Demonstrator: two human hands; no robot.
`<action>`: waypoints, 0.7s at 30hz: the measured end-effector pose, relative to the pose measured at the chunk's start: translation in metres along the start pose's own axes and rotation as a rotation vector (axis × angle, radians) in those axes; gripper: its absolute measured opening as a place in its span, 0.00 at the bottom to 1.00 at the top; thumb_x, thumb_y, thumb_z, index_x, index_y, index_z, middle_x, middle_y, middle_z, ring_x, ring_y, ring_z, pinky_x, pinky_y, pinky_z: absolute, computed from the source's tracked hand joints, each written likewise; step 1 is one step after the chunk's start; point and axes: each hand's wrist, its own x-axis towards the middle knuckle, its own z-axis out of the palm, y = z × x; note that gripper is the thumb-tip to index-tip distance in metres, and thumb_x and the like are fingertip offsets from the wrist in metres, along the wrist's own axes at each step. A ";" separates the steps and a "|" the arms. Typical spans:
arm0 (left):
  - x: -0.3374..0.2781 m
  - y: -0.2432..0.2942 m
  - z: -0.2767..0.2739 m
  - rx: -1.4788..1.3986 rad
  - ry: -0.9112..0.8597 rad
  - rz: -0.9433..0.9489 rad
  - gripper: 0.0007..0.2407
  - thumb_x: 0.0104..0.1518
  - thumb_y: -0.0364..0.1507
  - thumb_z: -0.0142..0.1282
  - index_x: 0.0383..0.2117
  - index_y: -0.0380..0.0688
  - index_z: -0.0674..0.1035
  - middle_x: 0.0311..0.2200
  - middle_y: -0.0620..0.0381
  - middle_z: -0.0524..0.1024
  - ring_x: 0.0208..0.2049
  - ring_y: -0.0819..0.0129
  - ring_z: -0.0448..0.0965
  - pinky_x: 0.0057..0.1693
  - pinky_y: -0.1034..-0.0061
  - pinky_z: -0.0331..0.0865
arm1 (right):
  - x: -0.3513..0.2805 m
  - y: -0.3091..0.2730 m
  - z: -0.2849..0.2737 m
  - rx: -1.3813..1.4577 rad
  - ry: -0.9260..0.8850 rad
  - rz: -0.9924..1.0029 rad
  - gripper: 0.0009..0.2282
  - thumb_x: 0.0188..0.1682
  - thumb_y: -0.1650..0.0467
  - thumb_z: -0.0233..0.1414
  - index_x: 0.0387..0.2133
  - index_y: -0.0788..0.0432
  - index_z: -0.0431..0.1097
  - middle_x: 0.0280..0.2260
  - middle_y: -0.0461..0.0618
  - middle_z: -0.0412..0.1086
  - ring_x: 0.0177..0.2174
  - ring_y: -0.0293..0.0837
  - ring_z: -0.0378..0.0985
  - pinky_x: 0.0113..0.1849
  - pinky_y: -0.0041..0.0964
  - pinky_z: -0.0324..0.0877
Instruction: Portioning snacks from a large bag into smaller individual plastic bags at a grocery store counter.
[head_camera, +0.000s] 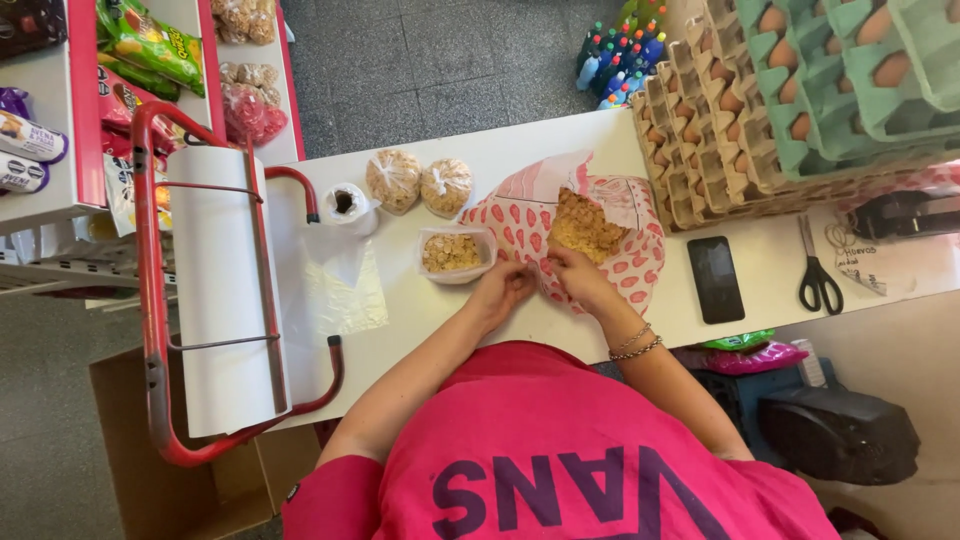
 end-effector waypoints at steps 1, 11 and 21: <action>-0.033 0.020 0.023 -0.001 0.001 0.003 0.06 0.54 0.28 0.59 0.36 0.47 0.77 0.27 0.64 0.71 0.29 0.75 0.76 0.51 0.65 0.77 | 0.012 0.019 -0.005 -0.001 -0.003 -0.002 0.15 0.53 0.73 0.48 0.53 0.59 0.72 0.36 0.54 0.74 0.31 0.44 0.73 0.31 0.37 0.71; -0.152 0.079 0.030 0.495 -0.157 0.021 0.24 0.59 0.33 0.58 0.62 0.38 0.71 0.56 0.40 0.75 0.59 0.53 0.74 0.62 0.62 0.69 | -0.044 -0.056 -0.079 0.108 0.042 0.111 0.18 0.54 0.71 0.49 0.58 0.62 0.66 0.28 0.54 0.69 0.20 0.43 0.73 0.18 0.32 0.72; -0.224 0.139 0.041 1.047 0.259 0.737 0.10 0.60 0.24 0.57 0.44 0.51 0.85 0.38 0.60 0.83 0.33 0.72 0.84 0.41 0.81 0.77 | -0.099 -0.085 -0.107 0.098 0.052 0.037 0.16 0.53 0.77 0.46 0.55 0.65 0.69 0.26 0.54 0.59 0.23 0.48 0.69 0.21 0.38 0.70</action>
